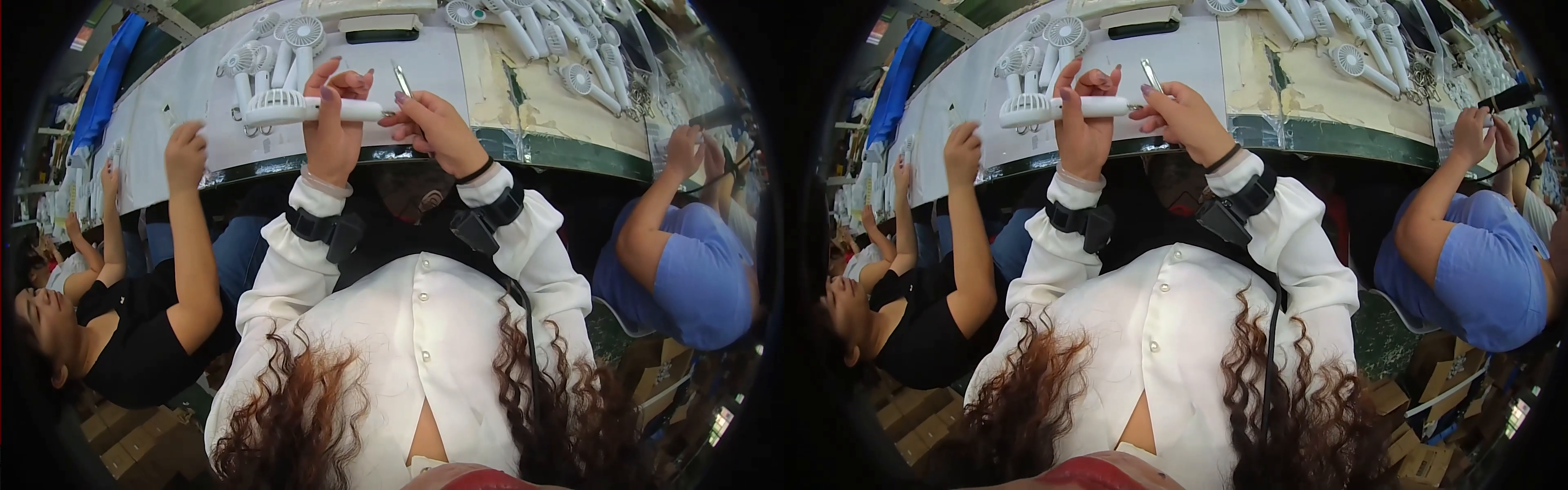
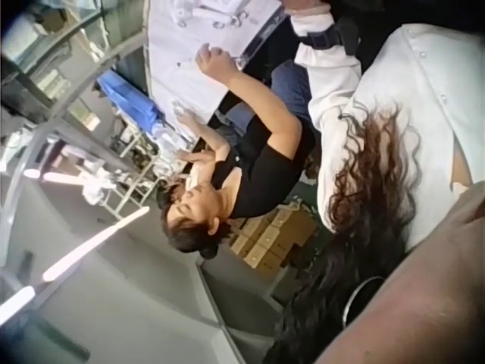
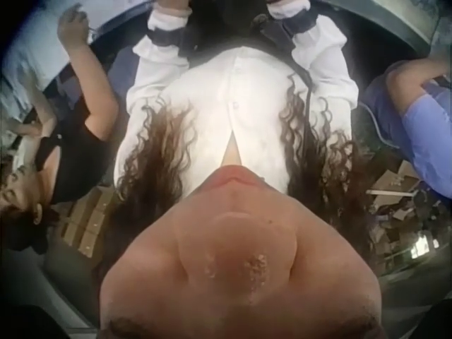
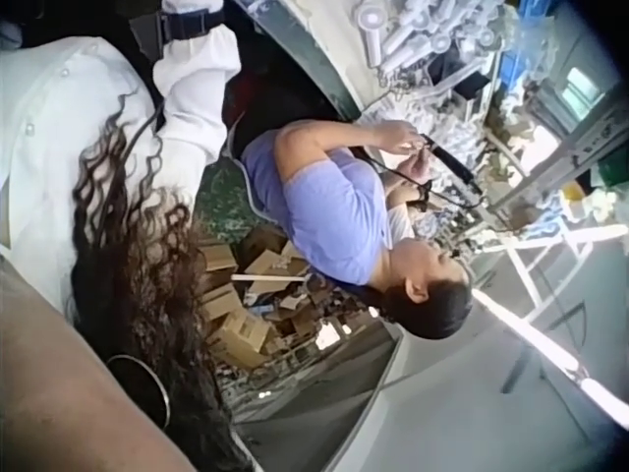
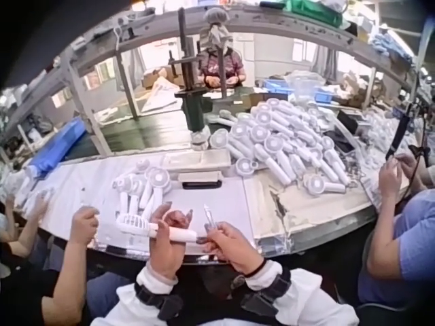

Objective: Assembling components of small handheld electric fans on a production line.

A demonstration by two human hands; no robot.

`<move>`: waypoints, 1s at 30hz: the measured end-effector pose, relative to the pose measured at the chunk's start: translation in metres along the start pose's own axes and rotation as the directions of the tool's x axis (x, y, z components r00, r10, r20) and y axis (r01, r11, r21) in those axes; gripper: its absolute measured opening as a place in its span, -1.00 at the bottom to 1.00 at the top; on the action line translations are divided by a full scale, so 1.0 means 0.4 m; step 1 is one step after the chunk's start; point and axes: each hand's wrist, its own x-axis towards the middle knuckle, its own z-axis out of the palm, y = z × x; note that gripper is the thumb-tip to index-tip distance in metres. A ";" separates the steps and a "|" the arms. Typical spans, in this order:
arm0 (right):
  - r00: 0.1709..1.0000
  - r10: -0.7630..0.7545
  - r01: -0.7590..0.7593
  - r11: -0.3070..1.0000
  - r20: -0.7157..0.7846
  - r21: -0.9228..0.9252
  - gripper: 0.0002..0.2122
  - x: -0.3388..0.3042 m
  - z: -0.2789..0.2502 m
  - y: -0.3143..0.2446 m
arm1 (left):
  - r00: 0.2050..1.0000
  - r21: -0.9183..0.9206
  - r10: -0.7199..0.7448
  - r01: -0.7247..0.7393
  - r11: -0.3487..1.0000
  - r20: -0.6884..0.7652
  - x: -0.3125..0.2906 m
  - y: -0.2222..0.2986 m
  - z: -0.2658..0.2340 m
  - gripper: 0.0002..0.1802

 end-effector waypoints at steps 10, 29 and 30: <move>0.990 0.058 -0.062 0.998 0.132 0.031 -0.79 0.034 -0.031 -0.002 | 0.934 0.572 0.056 -0.262 0.777 0.352 -0.071 0.015 -0.024 -0.34; 0.989 -0.128 0.119 0.986 -0.073 -0.114 -0.84 0.128 -0.059 0.033 | 0.818 0.825 -0.130 -0.538 0.170 0.560 -0.069 0.064 -0.066 -0.42; 0.989 -0.127 0.118 0.987 -0.072 -0.112 -0.84 0.133 -0.061 0.035 | 0.818 0.826 -0.132 -0.538 0.169 0.559 -0.068 0.066 -0.067 -0.42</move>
